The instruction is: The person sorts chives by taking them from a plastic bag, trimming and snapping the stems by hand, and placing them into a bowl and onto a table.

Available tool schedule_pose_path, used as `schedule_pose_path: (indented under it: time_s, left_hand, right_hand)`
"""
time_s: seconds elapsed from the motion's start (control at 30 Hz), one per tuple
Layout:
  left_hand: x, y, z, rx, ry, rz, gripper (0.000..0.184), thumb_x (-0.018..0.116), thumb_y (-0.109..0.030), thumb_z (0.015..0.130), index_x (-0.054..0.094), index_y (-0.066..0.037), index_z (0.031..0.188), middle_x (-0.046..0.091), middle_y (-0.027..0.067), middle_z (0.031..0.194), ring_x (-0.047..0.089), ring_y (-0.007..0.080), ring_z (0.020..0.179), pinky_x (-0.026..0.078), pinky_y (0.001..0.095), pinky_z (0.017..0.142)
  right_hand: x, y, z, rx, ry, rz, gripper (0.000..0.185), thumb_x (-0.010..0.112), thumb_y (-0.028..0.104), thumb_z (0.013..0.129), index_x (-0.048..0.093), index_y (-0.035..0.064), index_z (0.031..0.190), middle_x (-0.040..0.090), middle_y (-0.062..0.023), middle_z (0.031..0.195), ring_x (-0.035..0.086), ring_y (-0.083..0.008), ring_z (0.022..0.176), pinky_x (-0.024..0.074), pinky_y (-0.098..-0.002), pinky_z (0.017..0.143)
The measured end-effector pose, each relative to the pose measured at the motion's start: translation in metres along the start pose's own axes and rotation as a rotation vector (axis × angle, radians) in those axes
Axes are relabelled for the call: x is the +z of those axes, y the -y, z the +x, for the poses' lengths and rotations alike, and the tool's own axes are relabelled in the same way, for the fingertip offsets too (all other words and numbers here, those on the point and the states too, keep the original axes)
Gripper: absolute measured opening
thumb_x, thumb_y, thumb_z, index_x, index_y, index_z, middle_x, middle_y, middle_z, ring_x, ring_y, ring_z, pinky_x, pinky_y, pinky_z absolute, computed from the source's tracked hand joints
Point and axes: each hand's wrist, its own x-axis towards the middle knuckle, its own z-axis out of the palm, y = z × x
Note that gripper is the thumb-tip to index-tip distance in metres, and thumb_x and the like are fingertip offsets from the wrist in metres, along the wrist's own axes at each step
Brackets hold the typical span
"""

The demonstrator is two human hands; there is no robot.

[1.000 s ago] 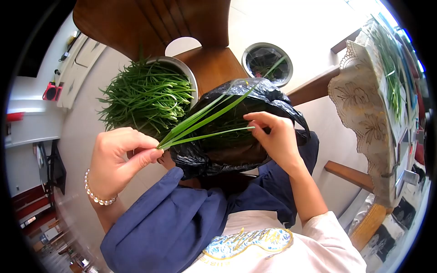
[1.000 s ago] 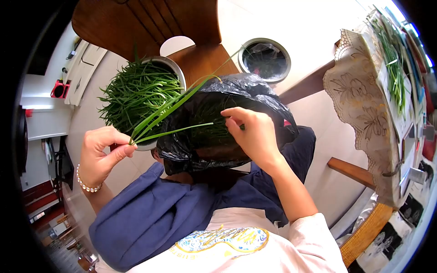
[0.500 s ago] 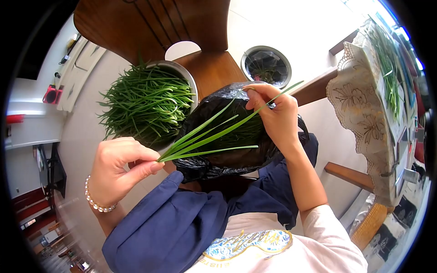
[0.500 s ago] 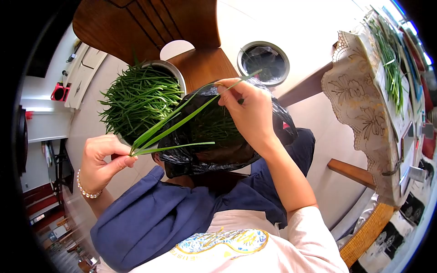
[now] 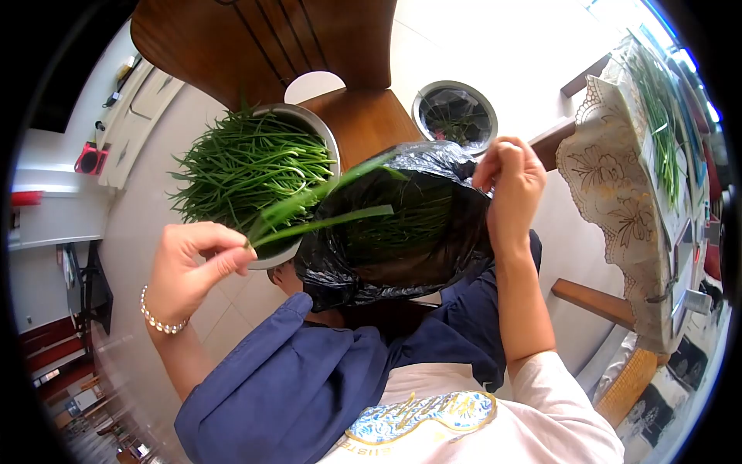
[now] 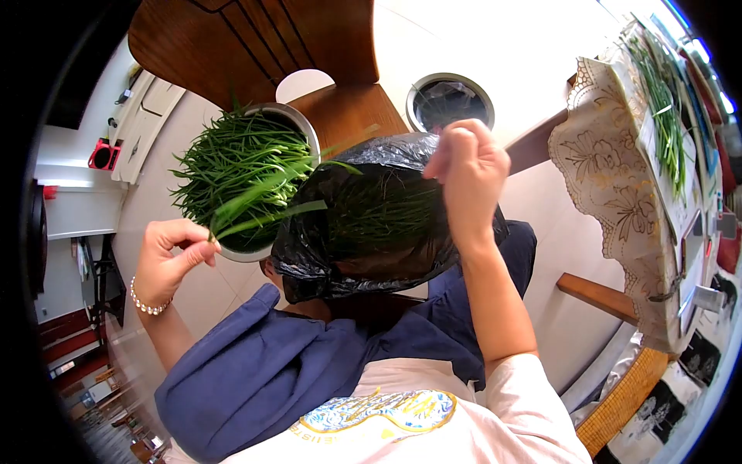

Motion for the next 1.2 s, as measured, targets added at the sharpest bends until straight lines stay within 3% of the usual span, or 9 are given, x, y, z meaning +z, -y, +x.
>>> schedule_pose_path:
  time_s: [0.1, 0.23, 0.3, 0.5, 0.57, 0.73, 0.9, 1.1, 1.2]
  left_hand:
    - [-0.006, 0.010, 0.009, -0.149, -0.188, -0.096, 0.010, 0.063, -0.011, 0.077, 0.063, -0.001, 0.075, 0.059, 0.0025, 0.063, 0.047, 0.0049, 0.052, 0.034, 0.0179, 0.049]
    - [-0.008, 0.055, 0.029, -0.173, -0.457, -0.464, 0.025, 0.059, -0.024, 0.083, 0.060, -0.001, 0.092, 0.061, 0.0010, 0.074, 0.044, 0.0020, 0.055, 0.033, 0.0140, 0.048]
    - [-0.003, 0.083, 0.044, -0.244, -0.435, -0.741, 0.027, 0.059, -0.025, 0.083, 0.059, -0.002, 0.097, 0.061, 0.0006, 0.080, 0.046, 0.0021, 0.057, 0.037, 0.0122, 0.049]
    - [0.026, 0.083, 0.065, -0.593, -0.227, -0.750, 0.034, 0.050, -0.033, 0.088, 0.057, -0.006, 0.106, 0.064, -0.0007, 0.087, 0.052, 0.0021, 0.062, 0.043, 0.0124, 0.049]
    - [0.034, 0.078, 0.066, -0.472, -0.191, -0.470, 0.032, 0.049, -0.032, 0.088, 0.058, -0.006, 0.106, 0.063, -0.0027, 0.083, 0.051, 0.0007, 0.062, 0.041, 0.0129, 0.051]
    - [0.079, 0.044, 0.061, -0.070, -0.137, -0.123, 0.022, 0.051, -0.024, 0.088, 0.064, -0.006, 0.090, 0.061, -0.0008, 0.075, 0.048, 0.0025, 0.062, 0.037, 0.0156, 0.054]
    - [0.115, 0.035, 0.057, 0.364, 0.122, 0.193, 0.018, 0.060, -0.015, 0.079, 0.063, -0.001, 0.090, 0.062, 0.0109, 0.077, 0.059, 0.0196, 0.066, 0.046, 0.0279, 0.061]
    - [0.135, 0.052, 0.046, 0.289, 0.219, 0.314, 0.021, 0.062, -0.019, 0.075, 0.063, -0.004, 0.089, 0.063, 0.0103, 0.079, 0.059, 0.0242, 0.068, 0.048, 0.0323, 0.063]
    - [0.137, 0.062, 0.046, 0.327, 0.264, 0.553, 0.025, 0.063, -0.021, 0.073, 0.060, -0.005, 0.092, 0.061, 0.0097, 0.087, 0.057, 0.0242, 0.084, 0.047, 0.0335, 0.071]
  right_hand:
    - [-0.006, 0.001, -0.010, 0.012, 0.032, -0.011, 0.021, 0.044, 0.011, 0.084, 0.060, 0.0002, 0.075, 0.056, -0.0036, 0.053, 0.047, -0.0048, 0.048, 0.0365, -0.0183, 0.046]
    - [-0.007, -0.035, -0.039, -0.059, 0.837, -0.507, 0.021, 0.055, 0.002, 0.077, 0.060, -0.0015, 0.097, 0.062, -0.0103, 0.067, 0.061, -0.0163, 0.063, 0.0474, -0.0248, 0.060]
    - [-0.006, -0.066, -0.052, -0.007, 0.835, -0.689, 0.022, 0.057, 0.005, 0.072, 0.061, 0.0038, 0.093, 0.061, -0.0153, 0.069, 0.059, -0.0325, 0.067, 0.0472, -0.0385, 0.063]
    - [-0.030, -0.119, -0.039, 0.063, 0.785, -1.094, 0.019, 0.053, 0.004, 0.074, 0.060, 0.0032, 0.092, 0.062, -0.0166, 0.074, 0.059, -0.0341, 0.072, 0.0466, -0.0416, 0.067]
    - [-0.040, -0.131, -0.035, -0.176, 0.595, -1.122, 0.017, 0.052, 0.006, 0.076, 0.061, 0.0058, 0.091, 0.062, -0.0165, 0.080, 0.059, -0.0343, 0.075, 0.0465, -0.0416, 0.067]
    - [-0.047, -0.156, -0.022, -0.101, 0.737, -1.208, 0.019, 0.049, 0.003, 0.074, 0.060, 0.0071, 0.090, 0.060, -0.0163, 0.084, 0.058, -0.0349, 0.077, 0.0463, -0.0426, 0.067]
    - [-0.031, -0.167, -0.030, -0.277, 0.576, -1.420, 0.011, 0.051, 0.006, 0.072, 0.056, 0.0072, 0.082, 0.053, -0.0163, 0.084, 0.057, -0.0326, 0.078, 0.0477, -0.0413, 0.059]
    - [-0.028, -0.167, -0.013, -0.494, 0.524, -1.389, 0.006, 0.052, 0.006, 0.071, 0.055, 0.0067, 0.076, 0.050, -0.0169, 0.085, 0.052, -0.0335, 0.084, 0.0477, -0.0401, 0.059]
    - [-0.025, -0.148, -0.007, -0.439, 0.548, -1.143, 0.010, 0.057, 0.004, 0.069, 0.057, 0.0072, 0.078, 0.054, -0.0140, 0.081, 0.053, -0.0323, 0.081, 0.0460, -0.0403, 0.061]
